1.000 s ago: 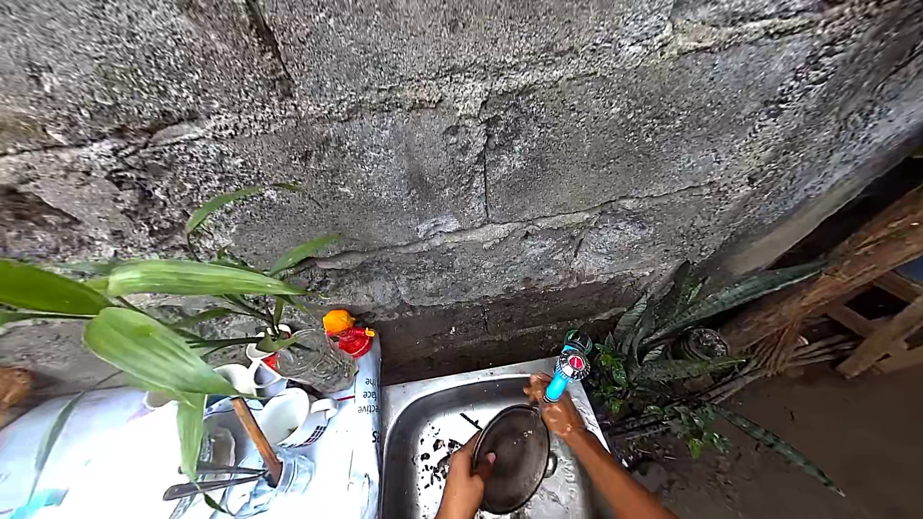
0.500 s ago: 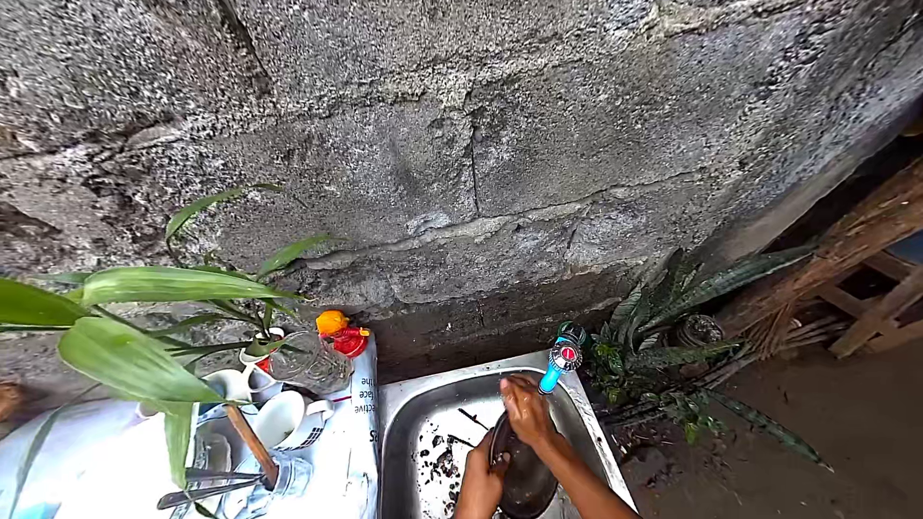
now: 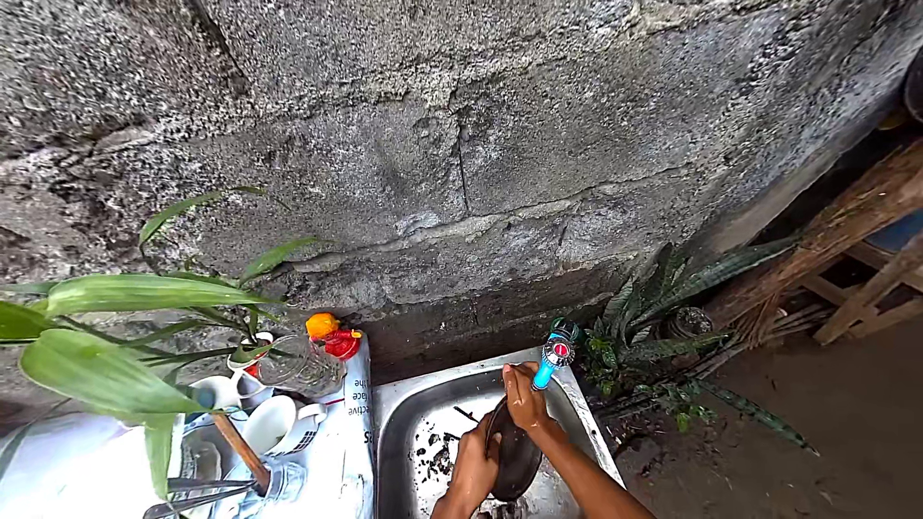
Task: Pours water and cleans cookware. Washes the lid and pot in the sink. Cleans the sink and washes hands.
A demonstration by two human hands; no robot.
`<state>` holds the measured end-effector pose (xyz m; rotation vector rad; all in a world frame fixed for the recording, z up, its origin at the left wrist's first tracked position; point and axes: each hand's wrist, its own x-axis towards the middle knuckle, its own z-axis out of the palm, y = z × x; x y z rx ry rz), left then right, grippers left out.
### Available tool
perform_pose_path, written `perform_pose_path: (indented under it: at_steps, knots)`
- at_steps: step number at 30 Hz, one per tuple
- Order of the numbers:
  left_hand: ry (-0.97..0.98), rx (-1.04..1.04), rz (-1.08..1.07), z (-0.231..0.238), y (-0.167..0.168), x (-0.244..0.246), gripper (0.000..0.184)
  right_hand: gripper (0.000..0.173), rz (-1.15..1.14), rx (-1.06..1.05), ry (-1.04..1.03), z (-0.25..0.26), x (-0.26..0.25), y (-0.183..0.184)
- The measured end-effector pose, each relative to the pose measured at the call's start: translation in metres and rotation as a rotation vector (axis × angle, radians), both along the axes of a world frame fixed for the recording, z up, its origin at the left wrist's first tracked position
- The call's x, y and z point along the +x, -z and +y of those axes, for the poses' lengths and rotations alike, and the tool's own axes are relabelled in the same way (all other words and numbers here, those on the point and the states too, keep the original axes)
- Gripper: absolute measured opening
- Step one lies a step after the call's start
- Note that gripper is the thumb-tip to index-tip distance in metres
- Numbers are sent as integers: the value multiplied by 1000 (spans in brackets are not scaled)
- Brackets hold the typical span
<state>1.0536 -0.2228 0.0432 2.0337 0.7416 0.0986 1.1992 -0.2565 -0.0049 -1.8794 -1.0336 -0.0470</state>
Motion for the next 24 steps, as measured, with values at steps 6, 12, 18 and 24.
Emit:
perform_pose_path:
  at_steps: [6, 12, 18, 24]
  knots:
    - [-74, -57, -76, 2, 9, -8, 36, 54, 111, -146, -30, -5, 4, -9]
    - [-294, -238, -241, 16, 19, -29, 37, 46, 831, -247, 130, -34, 53, -3]
    - [-318, -356, -280, 12, 31, -33, 38, 51, 946, -64, -380, -66, 58, -9]
    - [-304, -358, -283, 4, 26, -35, 36, 29, 520, -166, -433, -65, 58, -10]
